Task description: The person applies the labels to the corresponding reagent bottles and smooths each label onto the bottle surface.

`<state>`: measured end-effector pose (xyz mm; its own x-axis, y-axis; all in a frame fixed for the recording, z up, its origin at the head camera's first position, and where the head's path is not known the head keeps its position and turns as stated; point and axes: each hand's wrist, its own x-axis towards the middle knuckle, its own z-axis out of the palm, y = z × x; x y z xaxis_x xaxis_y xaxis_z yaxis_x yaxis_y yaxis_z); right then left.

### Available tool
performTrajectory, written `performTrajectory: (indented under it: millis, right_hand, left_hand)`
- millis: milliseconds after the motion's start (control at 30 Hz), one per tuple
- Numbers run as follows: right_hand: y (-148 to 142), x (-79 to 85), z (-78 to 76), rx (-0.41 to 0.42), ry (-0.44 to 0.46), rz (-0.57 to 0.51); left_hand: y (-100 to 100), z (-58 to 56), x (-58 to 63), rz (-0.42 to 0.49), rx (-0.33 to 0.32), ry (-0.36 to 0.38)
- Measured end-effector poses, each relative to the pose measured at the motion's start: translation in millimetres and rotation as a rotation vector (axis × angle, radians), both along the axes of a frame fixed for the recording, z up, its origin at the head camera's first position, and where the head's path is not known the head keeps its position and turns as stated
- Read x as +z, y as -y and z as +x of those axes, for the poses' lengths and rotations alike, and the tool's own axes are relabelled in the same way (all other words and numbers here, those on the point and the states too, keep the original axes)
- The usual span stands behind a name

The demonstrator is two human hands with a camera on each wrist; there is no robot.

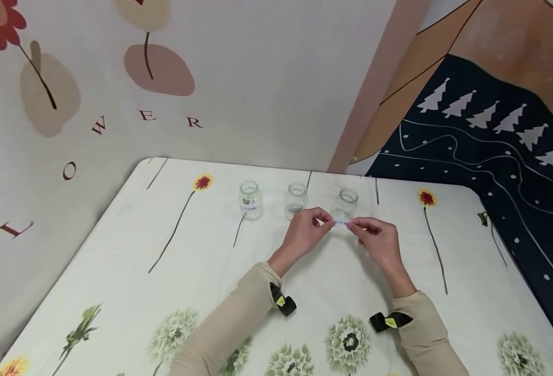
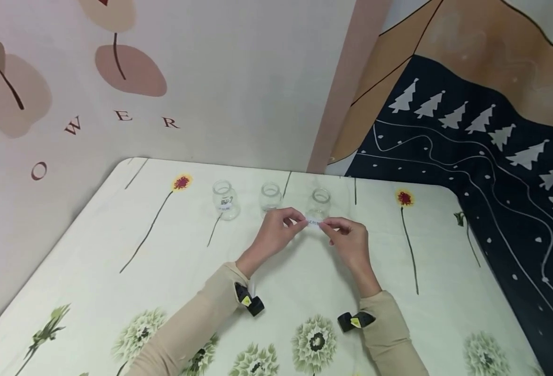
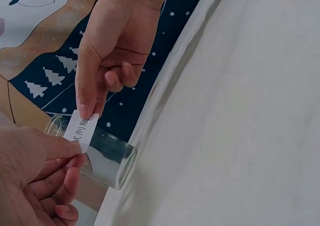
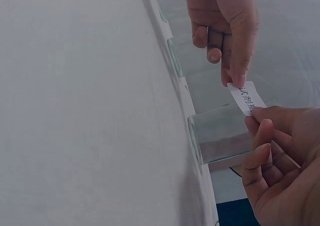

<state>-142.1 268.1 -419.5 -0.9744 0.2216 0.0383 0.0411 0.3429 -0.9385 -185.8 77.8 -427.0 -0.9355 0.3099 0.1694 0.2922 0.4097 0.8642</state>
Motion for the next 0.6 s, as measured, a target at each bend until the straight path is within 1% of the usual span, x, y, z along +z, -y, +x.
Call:
performTrajectory:
  millis: [233, 367, 600]
  right_hand:
    - [-1.7, 3.3, -3.0, 0.031, -0.018, 0.068]
    - [-4.5, 4.4, -5.8, 0.042, -0.012, 0.104]
    - [-6.0, 3.3, -9.1, 0.042, 0.000, 0.103]
  left_hand:
    - [-0.5, -1.3, -0.1, -0.007, 0.010, 0.001]
    - [-2.1, -2.6, 0.0, -0.007, 0.008, -0.003]
    - [-6.3, -4.5, -1.7, -0.018, 0.024, 0.008]
